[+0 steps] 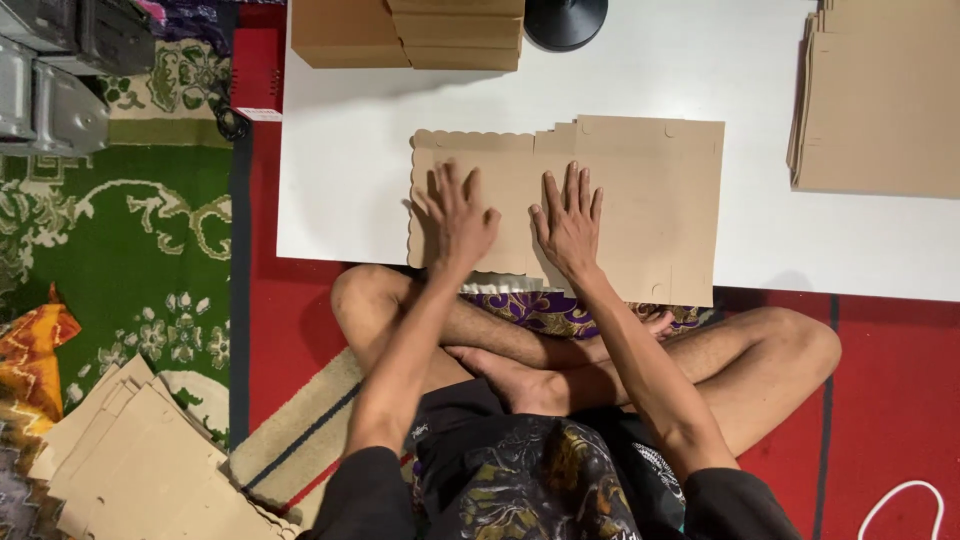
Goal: Folding flat cardboard sheets into boxes and stacking them
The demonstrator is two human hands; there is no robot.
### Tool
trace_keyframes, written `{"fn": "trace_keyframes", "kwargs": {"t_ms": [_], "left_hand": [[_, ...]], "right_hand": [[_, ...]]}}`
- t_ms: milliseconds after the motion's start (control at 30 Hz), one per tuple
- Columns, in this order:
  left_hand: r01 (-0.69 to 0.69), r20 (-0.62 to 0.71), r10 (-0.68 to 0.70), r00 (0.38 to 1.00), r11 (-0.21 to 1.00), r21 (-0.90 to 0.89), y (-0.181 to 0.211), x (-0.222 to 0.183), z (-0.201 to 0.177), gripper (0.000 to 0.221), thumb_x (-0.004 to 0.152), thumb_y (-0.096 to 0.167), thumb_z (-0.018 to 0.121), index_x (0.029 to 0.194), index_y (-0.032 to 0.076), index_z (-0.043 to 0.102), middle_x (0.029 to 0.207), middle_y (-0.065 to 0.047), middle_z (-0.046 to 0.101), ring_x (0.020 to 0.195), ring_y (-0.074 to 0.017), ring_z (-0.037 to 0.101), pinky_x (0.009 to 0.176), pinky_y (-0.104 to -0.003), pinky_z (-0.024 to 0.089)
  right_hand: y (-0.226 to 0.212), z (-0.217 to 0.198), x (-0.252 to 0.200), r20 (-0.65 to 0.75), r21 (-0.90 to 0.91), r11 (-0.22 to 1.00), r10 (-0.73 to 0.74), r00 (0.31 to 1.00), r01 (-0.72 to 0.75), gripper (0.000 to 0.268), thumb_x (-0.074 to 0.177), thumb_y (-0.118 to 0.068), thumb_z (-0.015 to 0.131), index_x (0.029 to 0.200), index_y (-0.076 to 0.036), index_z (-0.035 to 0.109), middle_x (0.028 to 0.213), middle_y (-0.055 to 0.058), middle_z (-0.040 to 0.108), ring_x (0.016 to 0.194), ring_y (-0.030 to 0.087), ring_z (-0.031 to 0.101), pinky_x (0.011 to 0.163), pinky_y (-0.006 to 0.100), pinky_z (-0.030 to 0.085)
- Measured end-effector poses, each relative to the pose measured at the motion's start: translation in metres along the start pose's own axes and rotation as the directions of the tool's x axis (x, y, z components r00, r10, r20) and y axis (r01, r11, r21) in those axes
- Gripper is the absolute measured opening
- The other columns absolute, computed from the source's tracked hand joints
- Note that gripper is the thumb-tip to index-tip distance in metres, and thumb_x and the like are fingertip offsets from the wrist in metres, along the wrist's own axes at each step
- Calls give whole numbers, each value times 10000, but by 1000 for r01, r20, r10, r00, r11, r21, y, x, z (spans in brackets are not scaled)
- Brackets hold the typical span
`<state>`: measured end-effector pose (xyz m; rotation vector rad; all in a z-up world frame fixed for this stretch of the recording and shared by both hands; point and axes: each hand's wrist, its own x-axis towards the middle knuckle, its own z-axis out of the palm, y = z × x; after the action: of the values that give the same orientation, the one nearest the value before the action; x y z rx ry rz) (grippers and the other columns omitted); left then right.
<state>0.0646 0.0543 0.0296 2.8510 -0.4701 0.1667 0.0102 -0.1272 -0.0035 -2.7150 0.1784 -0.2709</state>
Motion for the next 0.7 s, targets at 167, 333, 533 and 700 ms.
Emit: {"fn": "trace_keyframes", "kwargs": {"t_ms": [167, 333, 533, 700], "left_hand": [[-52, -65, 48, 997, 996, -66, 54, -16, 42, 587, 1012, 347, 521, 1568, 220, 381, 1645, -178, 280, 1546, -357, 211, 1148, -735, 155], [-85, -63, 95, 994, 987, 136, 60, -22, 34, 528, 1052, 448, 401, 1530, 227, 443, 1608, -153, 371, 1519, -309, 301, 1152, -668, 214], [-66, 95, 64, 993, 998, 19, 61, -18, 13, 807, 963, 732, 376, 1575, 205, 366, 1657, -160, 265, 1550, -321, 211, 1183, -677, 158], [-60, 82, 59, 995, 998, 8, 64, -18, 14, 893, 917, 791, 392, 1576, 189, 362, 1645, -181, 281, 1539, -339, 237, 1176, -692, 156]], "right_hand": [[12, 12, 1, -73, -123, 987, -113, 991, 103, 438, 1112, -394, 420, 1522, -268, 515, 1612, 104, 410, 1481, 314, 360, 1144, 510, 274], [39, -6, 5, -46, -172, 976, -146, 988, 136, 449, 1069, -413, 470, 1503, -321, 538, 1608, 41, 439, 1474, 302, 365, 1115, 521, 295], [109, -62, -8, -159, -76, 997, 20, 987, -33, 471, 1065, -331, 568, 1486, -123, 605, 1580, 306, 391, 1432, 563, 328, 1108, 718, 271], [157, -46, -12, -281, -94, 939, 293, 914, -330, 538, 1065, -271, 579, 1537, -22, 513, 1635, 321, 186, 1492, 538, 99, 1142, 752, 132]]}}
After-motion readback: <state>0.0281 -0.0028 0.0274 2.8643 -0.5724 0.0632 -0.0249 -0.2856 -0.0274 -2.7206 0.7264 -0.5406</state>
